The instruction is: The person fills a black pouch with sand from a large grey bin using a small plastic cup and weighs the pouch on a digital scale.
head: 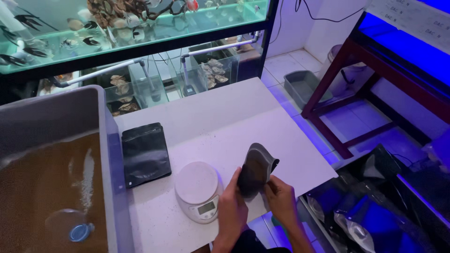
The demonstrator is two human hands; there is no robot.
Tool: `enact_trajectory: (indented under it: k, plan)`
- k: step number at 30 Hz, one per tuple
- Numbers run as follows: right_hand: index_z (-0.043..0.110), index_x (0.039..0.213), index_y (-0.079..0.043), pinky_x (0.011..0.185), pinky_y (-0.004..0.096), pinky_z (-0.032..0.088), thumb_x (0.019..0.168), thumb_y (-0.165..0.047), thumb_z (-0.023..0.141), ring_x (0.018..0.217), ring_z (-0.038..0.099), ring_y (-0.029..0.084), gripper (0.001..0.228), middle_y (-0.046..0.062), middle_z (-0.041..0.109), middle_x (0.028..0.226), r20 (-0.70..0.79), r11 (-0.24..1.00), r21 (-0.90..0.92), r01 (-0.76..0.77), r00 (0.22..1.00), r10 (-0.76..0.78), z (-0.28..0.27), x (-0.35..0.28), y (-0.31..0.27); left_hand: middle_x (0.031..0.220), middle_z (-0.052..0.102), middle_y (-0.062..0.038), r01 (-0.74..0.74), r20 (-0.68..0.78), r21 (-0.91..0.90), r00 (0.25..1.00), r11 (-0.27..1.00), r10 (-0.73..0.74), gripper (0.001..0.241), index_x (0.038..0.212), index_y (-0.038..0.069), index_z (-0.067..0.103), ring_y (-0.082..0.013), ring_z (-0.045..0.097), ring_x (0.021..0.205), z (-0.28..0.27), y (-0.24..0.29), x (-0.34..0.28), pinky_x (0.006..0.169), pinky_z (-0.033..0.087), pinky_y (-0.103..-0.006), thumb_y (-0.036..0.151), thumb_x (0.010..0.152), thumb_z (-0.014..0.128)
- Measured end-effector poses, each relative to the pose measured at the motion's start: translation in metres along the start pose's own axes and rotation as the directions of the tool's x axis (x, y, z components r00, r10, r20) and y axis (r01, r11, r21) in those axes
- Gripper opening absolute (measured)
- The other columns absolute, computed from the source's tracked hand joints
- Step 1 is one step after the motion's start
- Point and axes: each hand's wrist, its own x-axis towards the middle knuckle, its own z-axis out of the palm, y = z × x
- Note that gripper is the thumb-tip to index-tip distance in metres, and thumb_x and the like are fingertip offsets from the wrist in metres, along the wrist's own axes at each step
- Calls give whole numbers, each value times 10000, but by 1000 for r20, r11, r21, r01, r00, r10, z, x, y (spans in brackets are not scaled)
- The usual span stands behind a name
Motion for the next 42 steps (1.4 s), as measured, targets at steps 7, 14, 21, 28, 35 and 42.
enact_trajectory:
  k: [7,14,21,28,35,42]
  plan:
    - [941,987,-154,803,293,593,914,-118,919,831,761,65,85,-38,923,889,29,993,-108,38,999,-35,-9,13,-17,1512,825,-65,-82,-120,-68,990,994,73,535,1571,190,698,-312,800,1364,-28,23,8,1109,608,-403,48,1078,548]
    - [892,1027,-93,819,306,656,932,-1,883,890,791,128,133,18,879,963,99,959,38,281,954,-283,19,20,-73,1339,902,-61,-224,-329,-102,927,969,179,392,1423,144,806,-204,883,1215,-84,43,7,1036,678,-319,30,1077,662]
    - [837,1087,-57,778,326,669,964,26,847,912,799,198,148,81,834,1001,273,871,132,473,828,-490,76,24,-108,1375,881,-99,-174,-442,-201,894,964,70,387,1388,69,819,-194,851,1265,-130,20,3,1127,640,-302,-28,1057,644]
    - [846,1160,-31,901,337,711,1008,14,795,1007,825,218,167,96,862,1113,294,880,79,468,833,-469,94,13,-90,1433,846,-124,-93,-390,-160,921,983,24,420,1475,79,758,-278,831,1335,-149,-2,-4,1174,657,-390,10,1074,654]
    - [649,1572,-91,1175,483,614,1136,-376,589,1448,721,335,523,169,742,1554,232,969,78,234,941,-246,90,10,-61,1436,852,-144,-54,-352,-366,932,929,-84,383,1435,66,787,-250,812,1366,-160,7,-3,1197,645,-375,44,1065,694]
    - [686,1506,-75,1194,449,593,1163,-355,575,1409,734,300,456,141,781,1485,286,937,158,313,893,-346,92,9,-65,1428,845,-185,-88,-378,-497,918,863,-124,348,1402,-7,785,-265,818,1343,-155,-3,0,1185,648,-370,31,1063,716]
